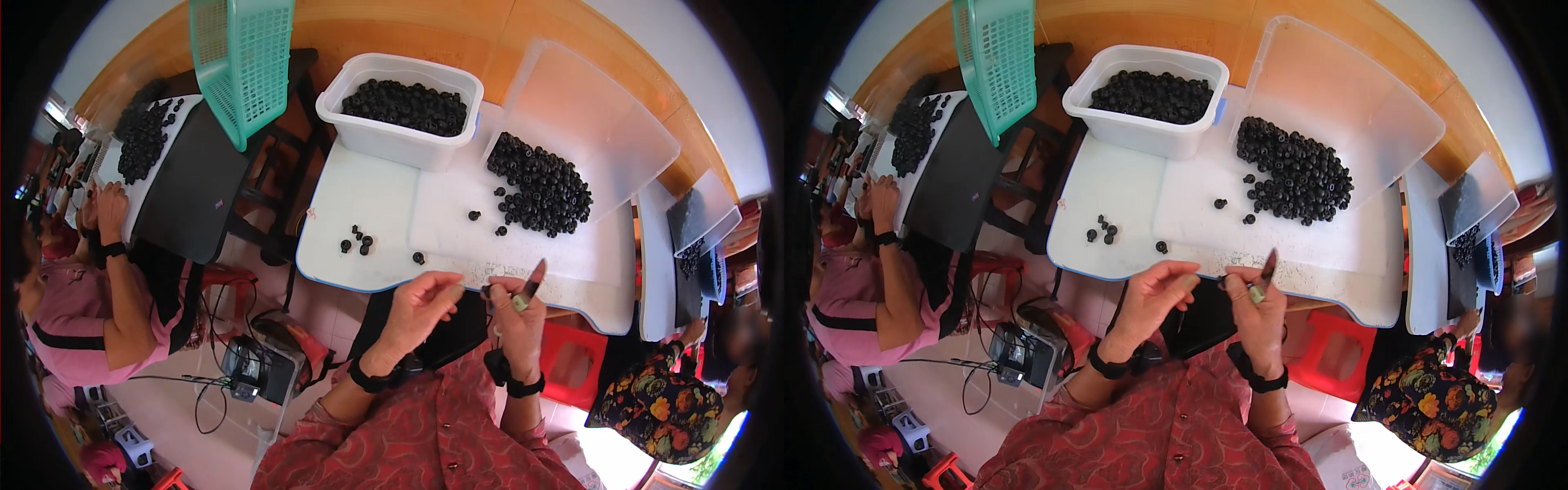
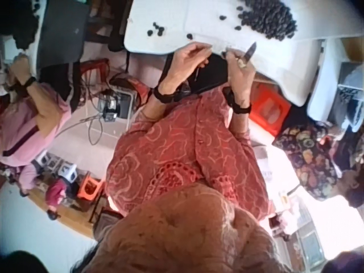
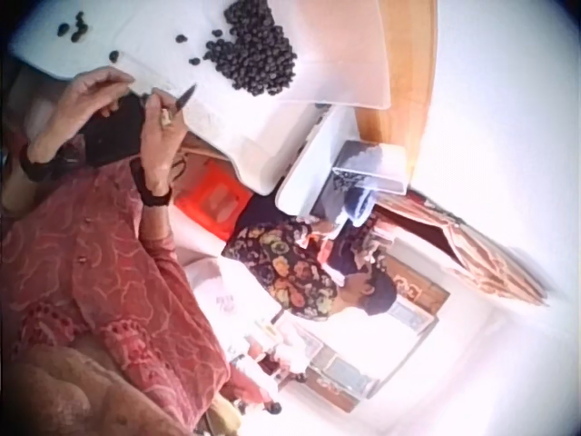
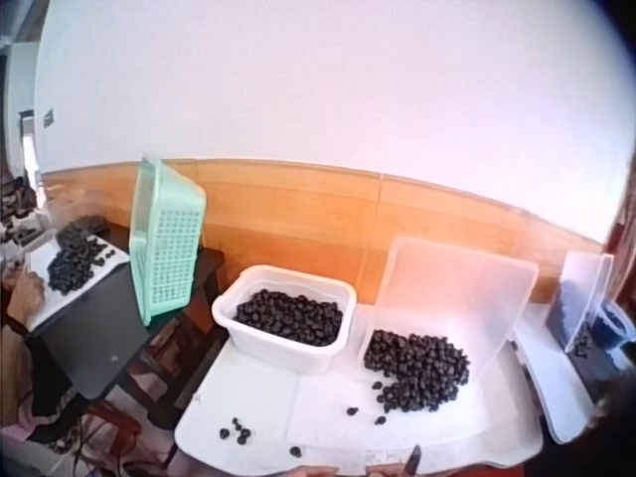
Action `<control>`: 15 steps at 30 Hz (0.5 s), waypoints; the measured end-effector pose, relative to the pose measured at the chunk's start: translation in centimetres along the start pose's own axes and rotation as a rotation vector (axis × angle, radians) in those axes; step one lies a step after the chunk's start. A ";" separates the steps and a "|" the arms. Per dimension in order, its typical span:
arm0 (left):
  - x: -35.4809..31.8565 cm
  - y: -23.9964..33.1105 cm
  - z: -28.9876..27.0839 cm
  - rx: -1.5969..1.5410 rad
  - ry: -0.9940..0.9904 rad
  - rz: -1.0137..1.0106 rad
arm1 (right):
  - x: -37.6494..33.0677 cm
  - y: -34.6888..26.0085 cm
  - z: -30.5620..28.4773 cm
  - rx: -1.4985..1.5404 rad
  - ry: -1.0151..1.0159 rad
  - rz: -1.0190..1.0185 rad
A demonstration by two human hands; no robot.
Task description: Manually inspect, slice, or trim small raw black rubber or plastic components on a clean production table using a knife.
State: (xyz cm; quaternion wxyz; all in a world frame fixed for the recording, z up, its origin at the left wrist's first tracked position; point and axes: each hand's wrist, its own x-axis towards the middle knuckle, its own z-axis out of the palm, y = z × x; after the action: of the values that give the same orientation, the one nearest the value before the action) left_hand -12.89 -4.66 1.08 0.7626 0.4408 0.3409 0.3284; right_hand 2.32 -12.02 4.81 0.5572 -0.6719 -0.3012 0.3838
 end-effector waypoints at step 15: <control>1.7 1.7 0.6 0.054 -0.155 0.093 | 0.0 0.3 1.5 0.040 -0.006 -0.113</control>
State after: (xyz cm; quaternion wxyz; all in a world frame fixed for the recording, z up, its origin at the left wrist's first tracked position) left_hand -11.84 -2.90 2.43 0.7585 0.5006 0.2688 0.3190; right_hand 1.06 -11.31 4.40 0.5904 -0.6414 -0.3326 0.3596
